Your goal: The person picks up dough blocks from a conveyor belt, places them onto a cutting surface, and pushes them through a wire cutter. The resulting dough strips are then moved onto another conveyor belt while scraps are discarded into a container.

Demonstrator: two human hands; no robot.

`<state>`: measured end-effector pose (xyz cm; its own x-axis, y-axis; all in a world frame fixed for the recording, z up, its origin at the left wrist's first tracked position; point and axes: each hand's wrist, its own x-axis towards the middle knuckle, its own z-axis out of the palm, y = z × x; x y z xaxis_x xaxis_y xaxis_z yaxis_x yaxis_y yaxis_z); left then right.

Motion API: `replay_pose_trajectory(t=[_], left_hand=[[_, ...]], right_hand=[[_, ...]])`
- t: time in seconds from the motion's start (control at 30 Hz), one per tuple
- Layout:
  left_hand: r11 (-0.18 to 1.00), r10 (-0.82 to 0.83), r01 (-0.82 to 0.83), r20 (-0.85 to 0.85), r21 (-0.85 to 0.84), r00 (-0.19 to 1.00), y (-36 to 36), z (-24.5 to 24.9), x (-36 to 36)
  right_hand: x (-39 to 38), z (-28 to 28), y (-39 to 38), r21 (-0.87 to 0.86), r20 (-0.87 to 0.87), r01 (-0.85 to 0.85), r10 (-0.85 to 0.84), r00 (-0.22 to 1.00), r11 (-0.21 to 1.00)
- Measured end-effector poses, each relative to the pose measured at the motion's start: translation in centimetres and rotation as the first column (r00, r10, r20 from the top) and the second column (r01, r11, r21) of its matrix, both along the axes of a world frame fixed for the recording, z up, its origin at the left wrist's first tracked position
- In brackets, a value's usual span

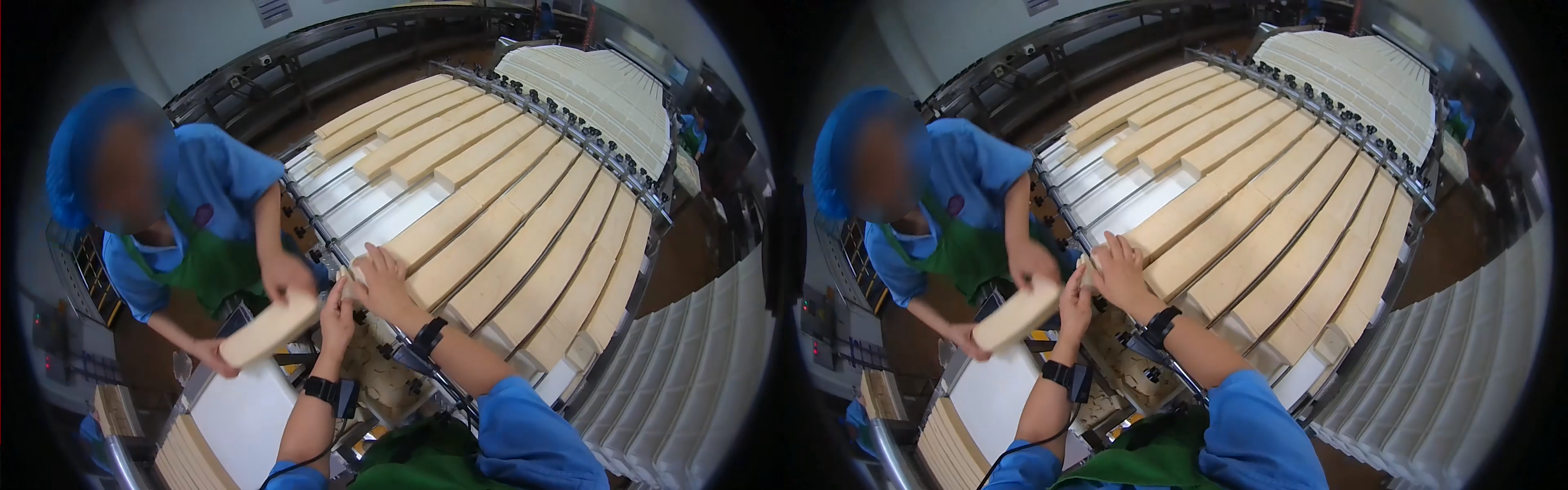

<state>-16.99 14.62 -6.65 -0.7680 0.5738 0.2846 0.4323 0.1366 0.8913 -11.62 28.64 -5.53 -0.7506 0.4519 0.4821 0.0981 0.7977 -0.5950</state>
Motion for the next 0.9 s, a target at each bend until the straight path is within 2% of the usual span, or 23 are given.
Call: replay_pose_trajectory(t=[0.03,0.07,0.1,0.13,0.17,0.23,0.27,0.33,0.37,0.5,0.57,0.6,0.67,0.7,0.73,0.8,0.83,0.87,0.9], left_hand=[[0.998,0.057,-0.054,0.089,-0.028,0.994,-1.1,0.6,0.7],[0.993,0.11,-0.101,0.176,-0.057,0.978,-2.1,1.6,1.6],[0.987,0.146,-0.134,0.142,-0.088,0.979,-3.1,2.6,2.6],[0.988,0.134,-0.146,-0.187,-0.049,0.973,-5.0,0.6,2.1],[0.976,0.157,-0.19,-0.272,-0.102,0.949,-6.5,1.0,2.8],[0.969,0.181,-0.215,-0.246,-0.118,0.952,-10.9,-0.8,3.1],[0.975,0.186,-0.204,-0.19,-0.085,0.964,-13.3,-1.6,3.5],[0.96,0.268,-0.279,-0.193,-0.03,0.944,-18.3,-3.4,4.4],[0.945,0.322,-0.327,-0.103,-0.031,0.941,-20.4,-2.8,5.9],[0.808,0.514,-0.558,-0.236,-0.19,0.825,-32.6,-8.3,9.2],[0.707,0.543,-0.631,-0.325,-0.32,0.774,-37.5,-9.3,11.8],[0.7,0.555,-0.641,-0.325,-0.315,0.766,-39.3,-10.4,12.9],[0.653,0.68,-0.716,-0.225,-0.247,0.698,-41.9,-12.4,15.2],[0.603,0.563,-0.72,-0.456,-0.343,0.689,-41.4,-10.0,16.8],[0.58,0.59,-0.741,-0.454,-0.337,0.668,-41.6,-10.1,17.7],[0.641,0.53,-0.686,-0.448,-0.344,0.72,-42.1,-11.3,19.2],[0.606,0.573,-0.714,-0.431,-0.35,0.697,-42.1,-12.2,19.6],[0.605,0.584,-0.714,-0.413,-0.353,0.699,-41.7,-12.0,19.5],[0.597,0.602,-0.719,-0.395,-0.355,0.694,-41.5,-11.7,19.2]], right_hand=[[0.2,-0.2,-0.9,0.123,-0.045,-0.024,0.03,0.999,0.992],[0.1,-0.6,-1.4,0.132,-0.045,-0.019,0.025,0.999,0.991],[-0.2,-1.3,-1.5,0.168,-0.048,0.023,-0.015,0.999,0.986],[-0.2,-2.0,-1.5,0.205,-0.05,0.07,-0.061,0.997,0.976],[-0.2,-2.2,-2.0,0.201,-0.067,0.103,-0.091,0.994,0.974],[0.0,-2.7,-2.5,0.232,-0.07,0.138,-0.125,0.99,0.963],[0.0,-2.8,-2.5,0.247,-0.079,0.149,-0.133,0.988,0.958],[0.1,-2.4,-2.4,0.251,-0.094,0.165,-0.146,0.985,0.954],[0.2,-2.2,-2.4,0.215,-0.093,0.133,-0.115,0.989,0.968],[0.3,-2.1,-2.8,0.157,-0.062,0.094,-0.085,0.994,0.983],[0.0,-2.5,-2.9,0.188,-0.059,0.12,-0.111,0.992,0.975],[-0.1,-2.8,-2.9,0.214,-0.054,0.148,-0.14,0.989,0.966],[-0.1,-2.9,-3.1,0.217,-0.03,0.12,-0.116,0.993,0.969],[-0.2,-2.8,-3.1,0.222,-0.009,0.137,-0.139,0.99,0.965],[-0.1,-2.7,-3.1,0.228,0.012,0.151,-0.158,0.987,0.962],[-0.4,-4.2,-2.2,0.318,0.056,0.135,-0.161,0.985,0.938],[-1.3,-5.4,-1.6,0.269,-0.052,0.183,-0.176,0.983,0.946],[-0.6,-5.0,-1.4,0.394,0.035,0.113,-0.137,0.99,0.912],[-0.8,-4.9,-1.4,0.367,0.06,0.121,-0.153,0.986,0.923]])
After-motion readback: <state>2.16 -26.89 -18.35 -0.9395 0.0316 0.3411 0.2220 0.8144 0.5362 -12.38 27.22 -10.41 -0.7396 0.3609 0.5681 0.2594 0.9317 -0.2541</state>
